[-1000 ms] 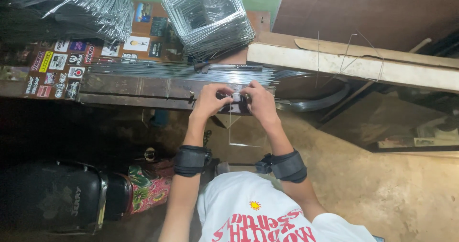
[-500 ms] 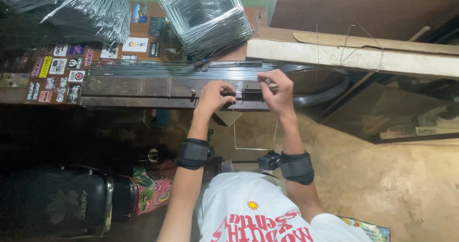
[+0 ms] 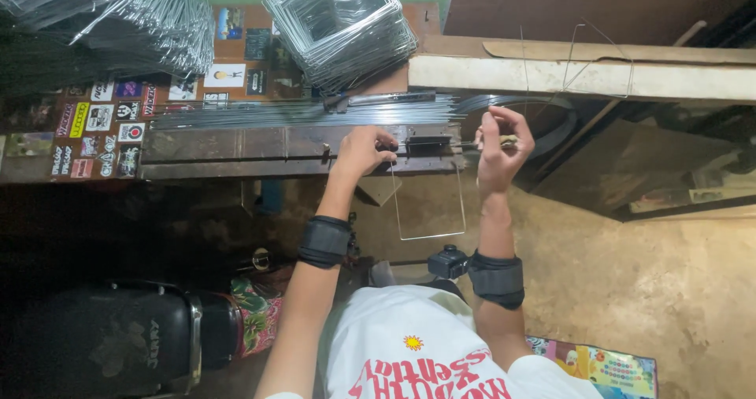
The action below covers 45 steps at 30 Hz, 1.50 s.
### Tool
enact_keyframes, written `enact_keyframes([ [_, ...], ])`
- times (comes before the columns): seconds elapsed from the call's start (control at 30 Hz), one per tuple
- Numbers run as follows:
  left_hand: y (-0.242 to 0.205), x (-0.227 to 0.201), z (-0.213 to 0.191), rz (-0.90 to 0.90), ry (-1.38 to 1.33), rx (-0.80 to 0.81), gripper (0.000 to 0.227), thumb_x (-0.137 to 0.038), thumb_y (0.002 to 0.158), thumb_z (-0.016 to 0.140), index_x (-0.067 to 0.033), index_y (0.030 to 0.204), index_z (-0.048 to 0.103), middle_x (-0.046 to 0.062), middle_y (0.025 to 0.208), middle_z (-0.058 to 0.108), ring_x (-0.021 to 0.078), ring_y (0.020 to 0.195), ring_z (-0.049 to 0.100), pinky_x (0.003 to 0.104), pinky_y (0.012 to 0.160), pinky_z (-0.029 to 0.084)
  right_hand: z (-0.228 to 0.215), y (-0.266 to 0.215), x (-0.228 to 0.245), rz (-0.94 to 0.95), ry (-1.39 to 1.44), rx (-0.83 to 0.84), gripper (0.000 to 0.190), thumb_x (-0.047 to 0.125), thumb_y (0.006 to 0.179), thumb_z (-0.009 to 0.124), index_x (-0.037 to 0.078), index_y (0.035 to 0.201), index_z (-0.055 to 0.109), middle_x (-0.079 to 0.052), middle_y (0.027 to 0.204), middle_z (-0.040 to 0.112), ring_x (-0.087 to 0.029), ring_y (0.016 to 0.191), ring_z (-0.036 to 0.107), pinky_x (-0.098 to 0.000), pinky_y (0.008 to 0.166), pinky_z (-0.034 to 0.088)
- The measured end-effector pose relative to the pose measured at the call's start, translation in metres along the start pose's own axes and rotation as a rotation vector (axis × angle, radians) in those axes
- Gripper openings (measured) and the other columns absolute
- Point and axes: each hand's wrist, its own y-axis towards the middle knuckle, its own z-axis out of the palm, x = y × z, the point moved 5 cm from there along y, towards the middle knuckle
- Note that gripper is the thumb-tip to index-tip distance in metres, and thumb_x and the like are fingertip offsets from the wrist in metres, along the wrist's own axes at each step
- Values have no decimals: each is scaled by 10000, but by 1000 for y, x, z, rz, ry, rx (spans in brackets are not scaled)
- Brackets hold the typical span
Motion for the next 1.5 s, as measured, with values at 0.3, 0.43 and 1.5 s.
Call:
enact_keyframes([
  [0.3, 9, 6, 1, 1, -11, 107, 250, -147, 802, 802, -225, 1039, 819, 52, 1060, 785, 230, 1017, 742, 374, 853, 577, -49, -2, 6, -95, 61, -186, 45, -5, 1022, 660, -11, 1064, 645, -29, 826, 569, -99, 655, 487, -263, 625, 434],
  [0.43, 11, 0, -6, 5, 10, 110, 249, -152, 796, 809, -233, 1031, 823, 60, 1051, 783, 244, 1007, 737, 378, 854, 574, -66, 6, 1, -97, 69, -188, 47, 24, 1042, 631, -14, 1068, 639, -36, 811, 563, -108, 660, 490, -266, 636, 430],
  [1.5, -6, -18, -6, -118, 59, -28, 216, -185, 798, 821, -282, 990, 820, 3, 991, 790, 215, 959, 735, 374, 833, 567, -26, 102, -112, 392, 441, 142, 317, 303, 1044, 533, 139, 808, 399, -2, 646, 371, -83, 454, 291, -265, 397, 224],
])
